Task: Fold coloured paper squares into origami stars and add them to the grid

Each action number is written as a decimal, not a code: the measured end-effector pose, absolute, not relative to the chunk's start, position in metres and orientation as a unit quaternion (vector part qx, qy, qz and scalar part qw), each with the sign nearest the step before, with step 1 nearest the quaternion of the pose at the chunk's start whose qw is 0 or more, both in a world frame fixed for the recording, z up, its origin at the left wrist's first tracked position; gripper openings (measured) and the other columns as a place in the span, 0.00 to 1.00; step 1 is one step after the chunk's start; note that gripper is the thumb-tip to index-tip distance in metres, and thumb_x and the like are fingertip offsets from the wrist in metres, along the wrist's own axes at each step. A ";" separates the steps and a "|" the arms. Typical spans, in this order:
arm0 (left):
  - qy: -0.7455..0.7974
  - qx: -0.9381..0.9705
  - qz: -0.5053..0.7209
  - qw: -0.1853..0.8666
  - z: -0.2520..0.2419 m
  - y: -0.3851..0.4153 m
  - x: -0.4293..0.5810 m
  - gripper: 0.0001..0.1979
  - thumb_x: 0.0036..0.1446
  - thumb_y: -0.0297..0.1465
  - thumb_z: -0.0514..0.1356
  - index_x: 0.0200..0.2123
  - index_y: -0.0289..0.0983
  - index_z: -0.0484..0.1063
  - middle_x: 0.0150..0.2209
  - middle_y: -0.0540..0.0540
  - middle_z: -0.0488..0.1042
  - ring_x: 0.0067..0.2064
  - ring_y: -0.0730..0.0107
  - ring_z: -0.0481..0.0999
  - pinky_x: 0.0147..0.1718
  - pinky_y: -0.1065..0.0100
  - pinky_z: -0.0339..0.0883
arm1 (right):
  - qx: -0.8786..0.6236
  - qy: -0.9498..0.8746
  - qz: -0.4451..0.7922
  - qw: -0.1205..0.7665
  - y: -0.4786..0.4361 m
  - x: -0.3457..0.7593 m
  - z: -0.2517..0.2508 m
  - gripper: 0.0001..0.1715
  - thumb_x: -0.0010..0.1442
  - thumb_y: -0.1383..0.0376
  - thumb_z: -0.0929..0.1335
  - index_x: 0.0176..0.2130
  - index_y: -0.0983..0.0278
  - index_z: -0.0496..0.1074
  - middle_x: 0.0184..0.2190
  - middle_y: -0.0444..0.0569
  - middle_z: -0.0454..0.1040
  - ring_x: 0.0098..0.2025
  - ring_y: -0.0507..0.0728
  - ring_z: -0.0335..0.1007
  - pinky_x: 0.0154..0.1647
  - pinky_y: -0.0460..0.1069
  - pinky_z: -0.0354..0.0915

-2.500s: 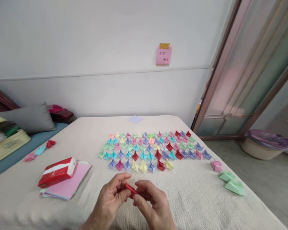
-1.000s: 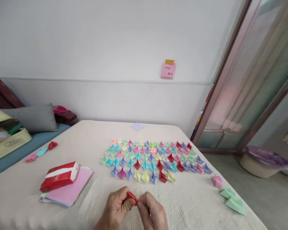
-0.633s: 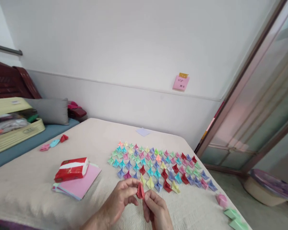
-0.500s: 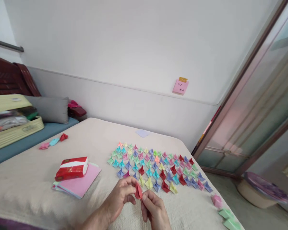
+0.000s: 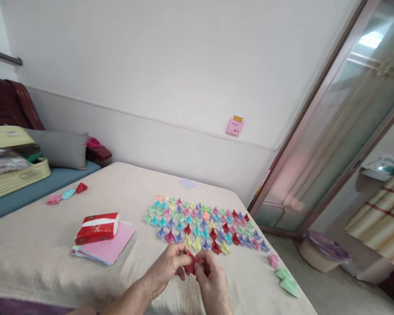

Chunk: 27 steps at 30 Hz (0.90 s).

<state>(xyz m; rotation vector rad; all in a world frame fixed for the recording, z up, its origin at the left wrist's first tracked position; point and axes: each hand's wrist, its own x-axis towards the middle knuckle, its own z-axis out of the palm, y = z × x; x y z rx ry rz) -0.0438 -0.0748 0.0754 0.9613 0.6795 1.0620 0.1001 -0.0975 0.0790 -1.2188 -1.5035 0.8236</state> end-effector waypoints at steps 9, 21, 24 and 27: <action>0.244 0.400 0.467 0.750 0.079 -0.078 -0.049 0.14 0.46 0.25 0.58 0.40 0.36 0.71 0.33 0.48 0.73 0.35 0.70 0.74 0.33 0.71 0.67 | -0.497 -0.592 0.347 0.531 -0.099 0.105 0.081 0.09 0.54 0.61 0.68 0.26 0.61 0.64 0.18 0.38 0.64 0.20 0.51 0.59 0.19 0.44 0.55; 0.328 0.551 0.536 0.549 0.080 -0.071 -0.041 0.09 0.44 0.21 0.58 0.27 0.35 0.78 0.32 0.46 0.74 0.32 0.66 0.74 0.31 0.68 0.70 | -0.486 -0.662 0.336 0.461 -0.079 0.115 0.076 0.12 0.57 0.62 0.66 0.25 0.64 0.70 0.20 0.42 0.66 0.21 0.52 0.59 0.22 0.46 0.58; 0.367 0.550 0.546 0.514 0.074 -0.066 -0.039 0.10 0.45 0.20 0.58 0.25 0.35 0.79 0.29 0.47 0.75 0.32 0.66 0.74 0.33 0.69 0.70 | -0.476 -0.676 0.321 0.461 -0.072 0.119 0.074 0.09 0.57 0.64 0.65 0.26 0.63 0.71 0.22 0.44 0.68 0.22 0.52 0.61 0.22 0.46 0.59; 0.391 0.541 0.552 0.499 0.065 -0.061 -0.035 0.11 0.48 0.21 0.56 0.27 0.35 0.78 0.28 0.47 0.76 0.32 0.66 0.75 0.33 0.68 0.71 | -0.458 -0.710 0.265 0.464 -0.070 0.119 0.074 0.06 0.56 0.69 0.65 0.31 0.62 0.72 0.33 0.49 0.73 0.24 0.53 0.64 0.23 0.46 0.61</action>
